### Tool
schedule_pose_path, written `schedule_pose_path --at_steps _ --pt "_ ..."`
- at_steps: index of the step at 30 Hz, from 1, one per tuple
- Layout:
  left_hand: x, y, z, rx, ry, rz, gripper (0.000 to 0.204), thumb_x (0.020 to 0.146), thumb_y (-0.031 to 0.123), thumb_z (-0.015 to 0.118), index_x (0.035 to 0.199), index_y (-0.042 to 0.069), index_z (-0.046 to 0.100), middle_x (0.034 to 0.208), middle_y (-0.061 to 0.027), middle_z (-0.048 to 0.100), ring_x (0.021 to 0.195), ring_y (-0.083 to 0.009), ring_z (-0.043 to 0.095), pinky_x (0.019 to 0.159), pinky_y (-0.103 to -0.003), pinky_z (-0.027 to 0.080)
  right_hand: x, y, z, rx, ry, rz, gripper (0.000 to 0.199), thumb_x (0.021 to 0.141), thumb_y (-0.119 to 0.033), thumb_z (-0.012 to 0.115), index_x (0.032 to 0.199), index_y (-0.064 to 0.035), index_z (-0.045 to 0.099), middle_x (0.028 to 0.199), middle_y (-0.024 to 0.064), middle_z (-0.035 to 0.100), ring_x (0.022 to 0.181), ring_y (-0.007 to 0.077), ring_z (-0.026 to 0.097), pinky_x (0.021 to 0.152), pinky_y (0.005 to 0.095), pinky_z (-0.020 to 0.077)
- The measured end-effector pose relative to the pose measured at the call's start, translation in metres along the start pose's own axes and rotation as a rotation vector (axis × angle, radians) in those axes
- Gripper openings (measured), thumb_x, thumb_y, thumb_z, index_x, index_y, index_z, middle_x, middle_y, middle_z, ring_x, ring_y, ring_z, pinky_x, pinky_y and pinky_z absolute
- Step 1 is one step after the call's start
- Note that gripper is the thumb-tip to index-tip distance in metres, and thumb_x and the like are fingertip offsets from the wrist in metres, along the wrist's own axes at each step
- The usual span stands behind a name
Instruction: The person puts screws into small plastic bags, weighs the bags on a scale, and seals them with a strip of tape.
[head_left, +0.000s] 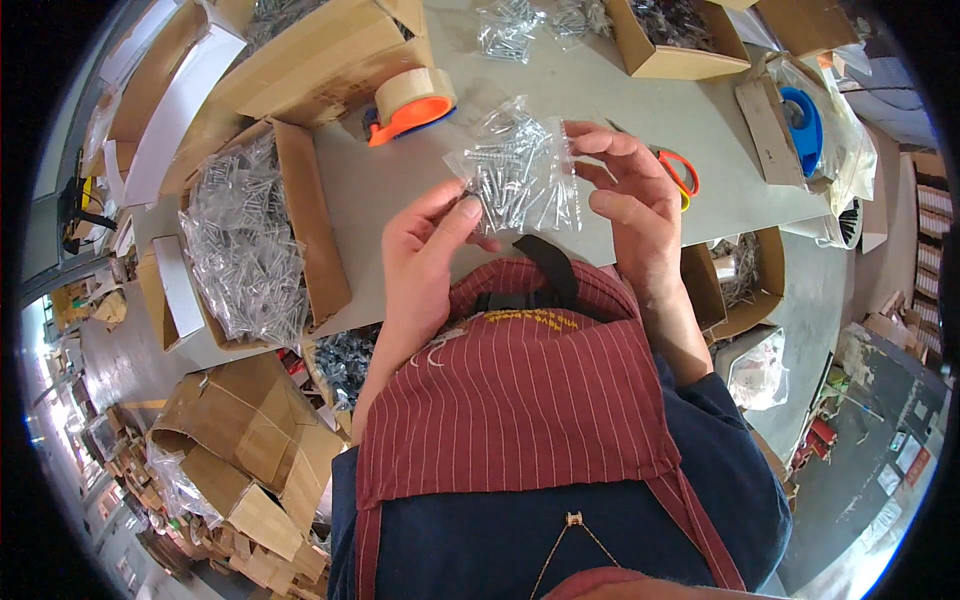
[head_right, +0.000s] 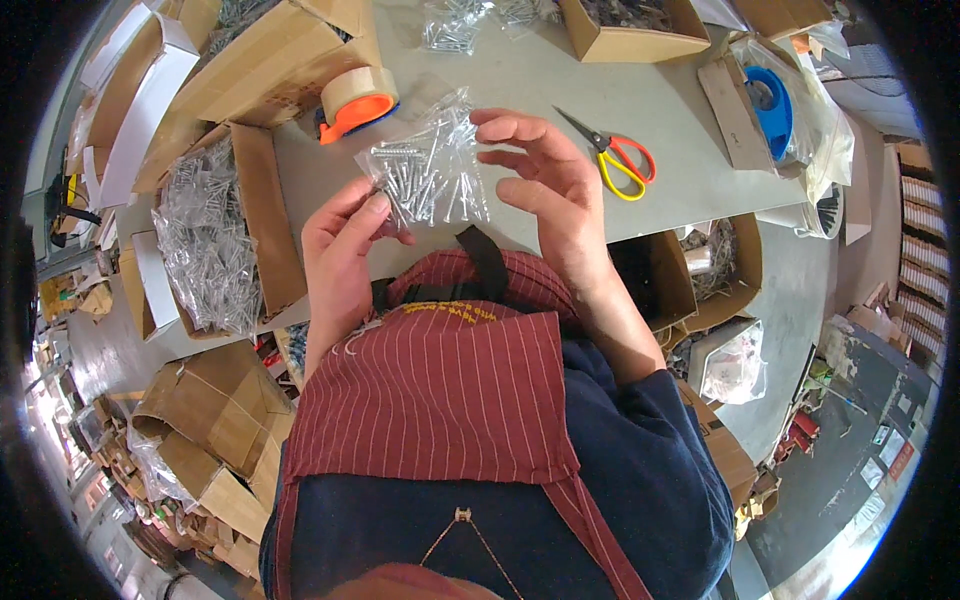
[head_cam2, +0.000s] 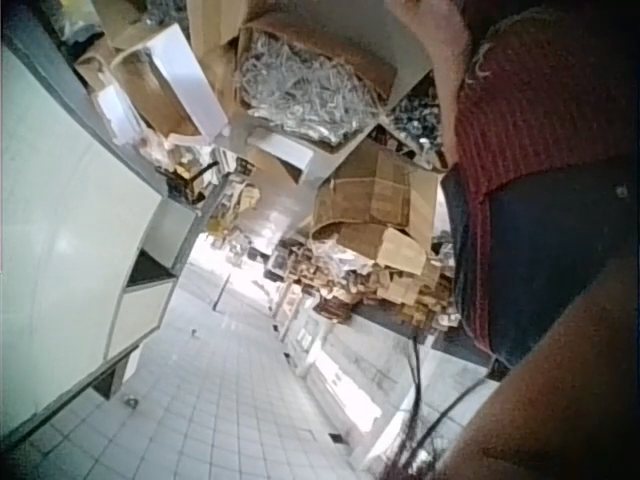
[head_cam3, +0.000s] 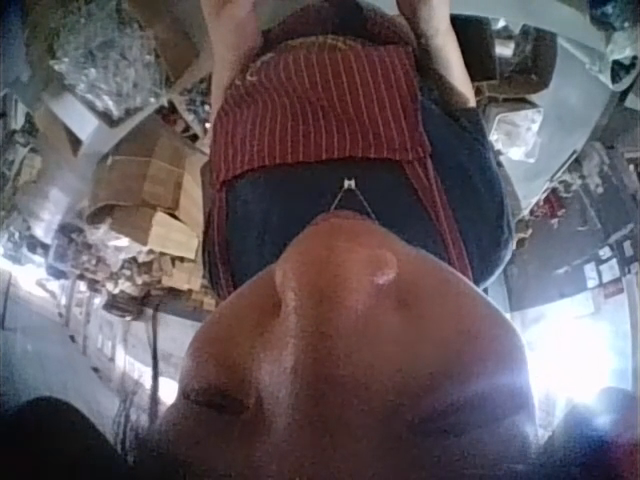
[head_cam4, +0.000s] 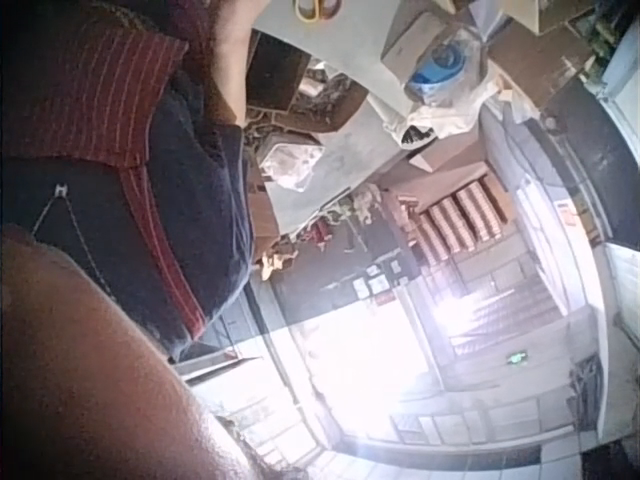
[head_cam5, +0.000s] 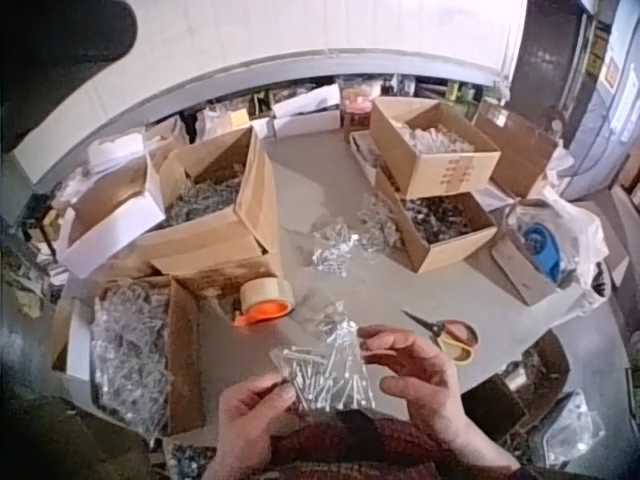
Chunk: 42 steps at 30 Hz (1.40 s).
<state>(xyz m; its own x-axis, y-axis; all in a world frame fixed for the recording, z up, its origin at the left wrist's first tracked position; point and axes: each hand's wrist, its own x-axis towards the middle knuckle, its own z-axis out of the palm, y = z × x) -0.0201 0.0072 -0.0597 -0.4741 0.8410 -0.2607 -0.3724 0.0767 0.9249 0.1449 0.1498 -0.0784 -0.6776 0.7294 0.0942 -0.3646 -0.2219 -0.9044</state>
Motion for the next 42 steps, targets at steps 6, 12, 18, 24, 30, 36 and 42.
schedule_pose_path --at_steps 6,12,18,24,30,36,42 --pt "0.001 0.001 0.0 0.006 0.011 0.035 0.036 0.094 0.008 0.058 0.125 -0.009 0.06 0.105 -0.0113 0.068 0.088 -0.0177 0.064 0.073 -0.036 0.054 -0.002 0.0 0.0 0.046 0.003 0.11 0.04 0.083 0.001 0.059 0.123 0.002 0.056 0.123 0.0115 0.062 0.112 0.0203 0.057 0.1 0.0342 0.0432" --pt "-0.002 0.004 0.002 -0.085 0.036 0.041 0.031 0.094 0.008 0.057 0.119 -0.01 0.063 0.1 -0.0113 0.069 0.082 -0.0175 0.064 0.075 -0.032 0.055 -0.002 -0.001 0.004 0.022 0.044 0.167 0.036 0.085 -0.002 0.059 0.121 0.0017 0.057 0.119 0.0097 0.062 0.11 0.0185 0.058 0.098 0.0323 0.0431" --pt "-0.001 0.002 0.001 -0.095 0.029 0.03 0.033 0.094 0.009 0.057 0.121 -0.01 0.063 0.101 -0.0116 0.069 0.084 -0.0181 0.064 0.077 -0.033 0.055 0.0 -0.002 0.007 0.042 0.073 0.248 0.032 0.094 -0.013 0.061 0.123 0.0012 0.056 0.114 0.01 0.064 0.105 0.0171 0.06 0.095 0.032 0.0458" --pt "-0.003 -0.001 0.004 -0.011 0.008 0.027 0.033 0.092 0.006 0.059 0.122 -0.009 0.063 0.104 -0.0123 0.069 0.088 -0.0185 0.065 0.078 -0.034 0.055 0.004 -0.006 0.02 -0.174 -0.034 0.298 0.05 0.091 -0.02 0.07 0.131 0.0013 0.049 0.115 0.0091 0.062 0.108 0.016 0.059 0.095 0.0321 0.0467" --pt "-0.005 -0.003 0.004 -0.019 0.026 0.008 0.036 0.089 0.004 0.06 0.123 -0.008 0.062 0.107 -0.0133 0.069 0.091 -0.0192 0.066 0.078 -0.036 0.056 0.004 -0.005 0.025 -0.07 -0.028 0.34 0.057 0.081 0.005 0.07 0.133 0.0006 0.046 0.117 0.0084 0.061 0.109 0.0153 0.06 0.096 0.0312 0.0479" --pt "-0.002 -0.009 0.002 -0.125 0.034 -0.038 0.04 0.086 0.005 0.061 0.124 -0.009 0.06 0.11 -0.0136 0.068 0.095 -0.0202 0.066 0.08 -0.035 0.055 0.0 -0.002 0.027 -0.008 -0.018 0.254 0.055 0.083 0.007 0.068 0.132 -0.0005 0.044 0.112 0.0075 0.062 0.102 0.0134 0.061 0.089 0.0285 0.0497" --pt "-0.001 -0.01 0.001 -0.079 0.0 -0.027 0.041 0.088 0.007 0.063 0.126 -0.008 0.059 0.111 -0.0128 0.068 0.095 -0.0191 0.065 0.083 -0.034 0.053 -0.002 -0.001 0.025 -0.031 -0.036 0.23 0.055 0.082 0.009 0.067 0.131 -0.0012 0.045 0.113 0.0065 0.06 0.104 0.0131 0.06 0.092 0.0284 0.0482"
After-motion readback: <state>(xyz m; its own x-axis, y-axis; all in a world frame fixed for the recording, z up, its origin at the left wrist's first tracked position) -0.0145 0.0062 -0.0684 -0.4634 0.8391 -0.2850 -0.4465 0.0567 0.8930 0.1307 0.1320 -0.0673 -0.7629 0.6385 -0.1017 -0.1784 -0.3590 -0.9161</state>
